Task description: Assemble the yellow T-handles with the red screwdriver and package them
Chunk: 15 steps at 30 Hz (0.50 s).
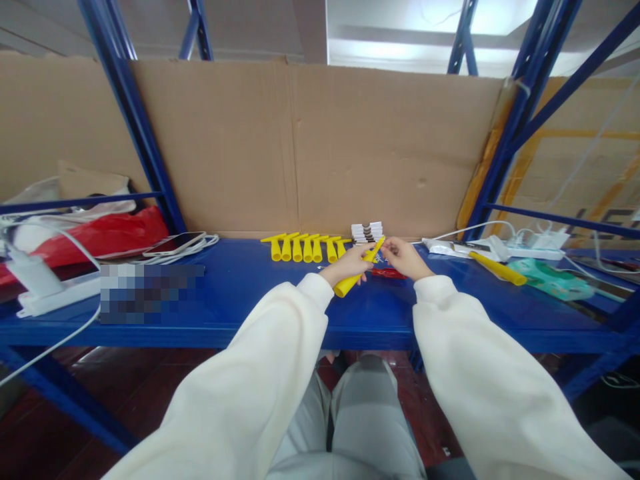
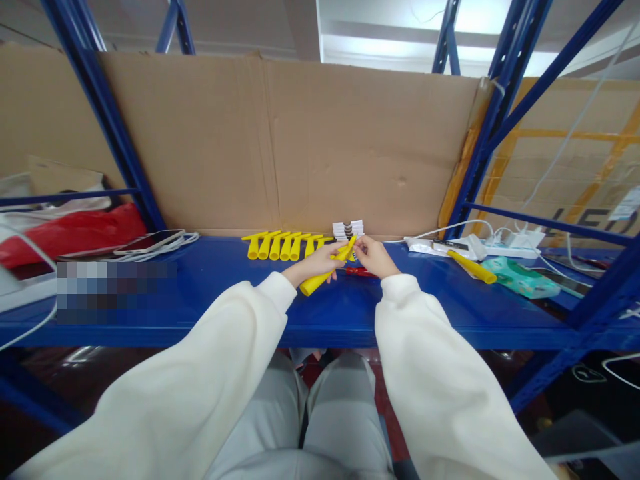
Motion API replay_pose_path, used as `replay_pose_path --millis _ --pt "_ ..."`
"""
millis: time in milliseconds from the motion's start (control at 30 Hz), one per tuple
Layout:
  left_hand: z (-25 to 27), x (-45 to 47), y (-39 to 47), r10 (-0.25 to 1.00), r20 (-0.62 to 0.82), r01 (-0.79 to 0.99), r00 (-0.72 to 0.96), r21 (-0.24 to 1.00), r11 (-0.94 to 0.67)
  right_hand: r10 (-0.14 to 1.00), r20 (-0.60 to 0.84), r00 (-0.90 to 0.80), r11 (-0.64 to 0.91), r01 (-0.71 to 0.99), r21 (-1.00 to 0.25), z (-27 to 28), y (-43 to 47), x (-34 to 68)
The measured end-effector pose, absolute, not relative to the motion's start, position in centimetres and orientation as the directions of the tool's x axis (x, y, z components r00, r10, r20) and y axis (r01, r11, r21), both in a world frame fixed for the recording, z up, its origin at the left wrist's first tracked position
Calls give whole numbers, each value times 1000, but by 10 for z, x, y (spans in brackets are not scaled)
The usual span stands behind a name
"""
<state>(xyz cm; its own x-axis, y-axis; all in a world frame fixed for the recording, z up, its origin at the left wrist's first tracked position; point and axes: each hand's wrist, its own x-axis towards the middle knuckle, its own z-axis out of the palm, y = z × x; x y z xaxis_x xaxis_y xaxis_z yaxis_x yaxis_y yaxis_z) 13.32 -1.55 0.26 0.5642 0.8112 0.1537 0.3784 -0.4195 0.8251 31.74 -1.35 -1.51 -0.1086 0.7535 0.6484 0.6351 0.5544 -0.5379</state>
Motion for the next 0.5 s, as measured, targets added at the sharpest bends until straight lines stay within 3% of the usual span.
replay_pose_path --millis 233,500 --pt "6 138 -17 847 170 311 504 879 -361 738 670 -76 553 636 -538 -14 -13 318" --pt "18 154 -17 927 113 112 358 980 -162 666 727 170 357 783 -509 -14 -5 336"
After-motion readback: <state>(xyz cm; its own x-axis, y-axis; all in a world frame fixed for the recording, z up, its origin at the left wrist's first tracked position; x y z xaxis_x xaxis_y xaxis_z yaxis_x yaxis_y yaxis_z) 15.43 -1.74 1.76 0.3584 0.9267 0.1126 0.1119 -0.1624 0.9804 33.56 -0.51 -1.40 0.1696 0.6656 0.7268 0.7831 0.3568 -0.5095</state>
